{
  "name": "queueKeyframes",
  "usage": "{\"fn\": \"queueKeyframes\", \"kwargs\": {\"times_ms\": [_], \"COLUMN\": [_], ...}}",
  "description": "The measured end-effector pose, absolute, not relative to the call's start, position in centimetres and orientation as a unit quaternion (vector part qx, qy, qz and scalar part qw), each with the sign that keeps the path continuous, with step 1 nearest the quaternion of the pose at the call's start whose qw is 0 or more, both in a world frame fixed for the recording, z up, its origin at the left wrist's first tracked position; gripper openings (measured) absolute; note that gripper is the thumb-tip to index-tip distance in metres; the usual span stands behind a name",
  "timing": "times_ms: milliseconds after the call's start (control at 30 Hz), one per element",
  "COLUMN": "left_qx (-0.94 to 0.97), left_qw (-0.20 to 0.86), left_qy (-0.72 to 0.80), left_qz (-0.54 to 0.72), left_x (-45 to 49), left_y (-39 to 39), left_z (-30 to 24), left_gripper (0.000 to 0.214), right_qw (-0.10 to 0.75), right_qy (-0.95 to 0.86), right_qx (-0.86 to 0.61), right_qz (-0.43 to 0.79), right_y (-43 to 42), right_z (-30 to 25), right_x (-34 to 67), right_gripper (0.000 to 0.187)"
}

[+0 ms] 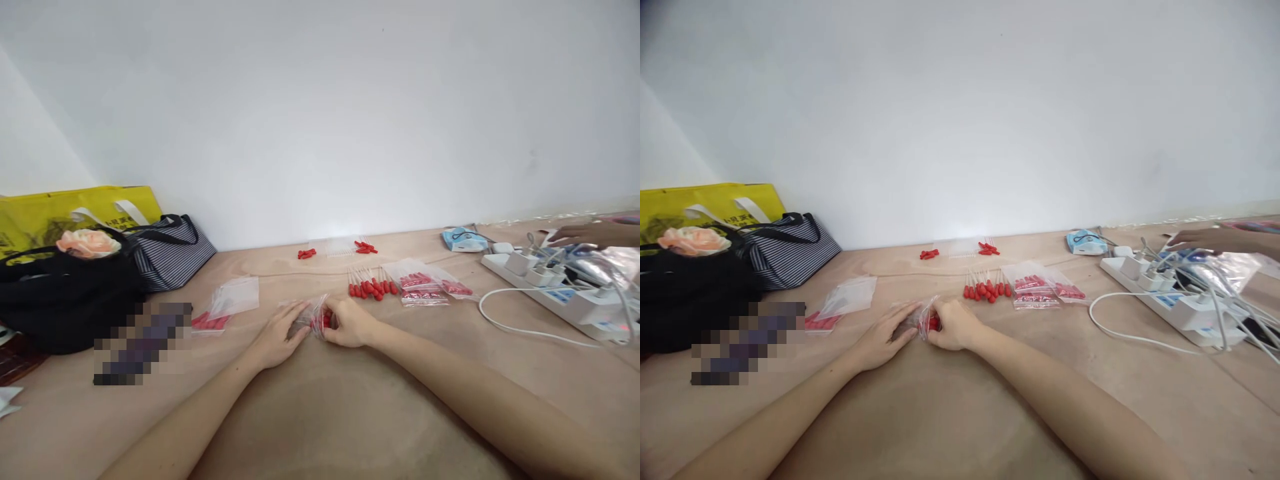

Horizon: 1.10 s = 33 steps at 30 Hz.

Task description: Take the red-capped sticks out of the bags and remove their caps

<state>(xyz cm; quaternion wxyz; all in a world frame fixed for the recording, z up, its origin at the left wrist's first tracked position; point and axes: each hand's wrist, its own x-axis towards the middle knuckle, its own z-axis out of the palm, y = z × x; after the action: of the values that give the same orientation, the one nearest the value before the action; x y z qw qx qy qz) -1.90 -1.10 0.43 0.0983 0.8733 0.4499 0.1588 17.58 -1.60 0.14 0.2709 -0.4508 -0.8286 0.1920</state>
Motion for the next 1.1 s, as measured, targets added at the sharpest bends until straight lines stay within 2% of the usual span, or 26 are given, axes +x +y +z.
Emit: {"fn": "queueKeyframes", "kwargs": {"times_ms": [233, 400, 533, 633, 900, 1000, 1100], "left_qx": [0.888, 0.898, 0.900, 0.896, 0.907, 0.906, 0.897], "left_qw": [0.100, 0.097, 0.100, 0.102, 0.098, 0.107, 0.111], "left_qy": [0.439, 0.425, 0.421, 0.429, 0.407, 0.409, 0.428], "left_qz": [0.095, 0.063, 0.054, 0.050, 0.044, 0.020, 0.003], "left_x": [-2.0, -1.9, -1.8, -1.8, -2.3, -2.3, -1.9], "left_y": [-1.3, -1.4, -1.5, -1.7, -1.3, -1.3, -1.5], "left_z": [0.9, 1.2, 1.5, 1.5, 1.2, 1.5, 1.9], "left_gripper": [0.052, 0.052, 0.052, 0.053, 0.048, 0.041, 0.038], "right_qw": [0.284, 0.273, 0.316, 0.333, 0.486, 0.540, 0.605], "right_qy": [-0.834, -0.815, -0.777, -0.767, -0.661, -0.639, -0.602], "right_qx": [-0.452, -0.458, -0.463, -0.455, -0.395, -0.420, -0.477], "right_qz": [0.136, 0.225, 0.286, 0.306, 0.413, 0.351, 0.212], "right_y": [-2.2, -1.4, -1.1, -1.1, -2.4, -2.3, -1.3], "right_z": [0.5, -0.1, -0.8, -1.2, 0.1, 1.1, 1.2], "right_x": [18.4, 18.7, 18.5, 18.7, 24.9, 28.7, 31.4], "right_gripper": [0.019, 0.020, 0.008, 0.007, 0.027, 0.032, 0.030]}}
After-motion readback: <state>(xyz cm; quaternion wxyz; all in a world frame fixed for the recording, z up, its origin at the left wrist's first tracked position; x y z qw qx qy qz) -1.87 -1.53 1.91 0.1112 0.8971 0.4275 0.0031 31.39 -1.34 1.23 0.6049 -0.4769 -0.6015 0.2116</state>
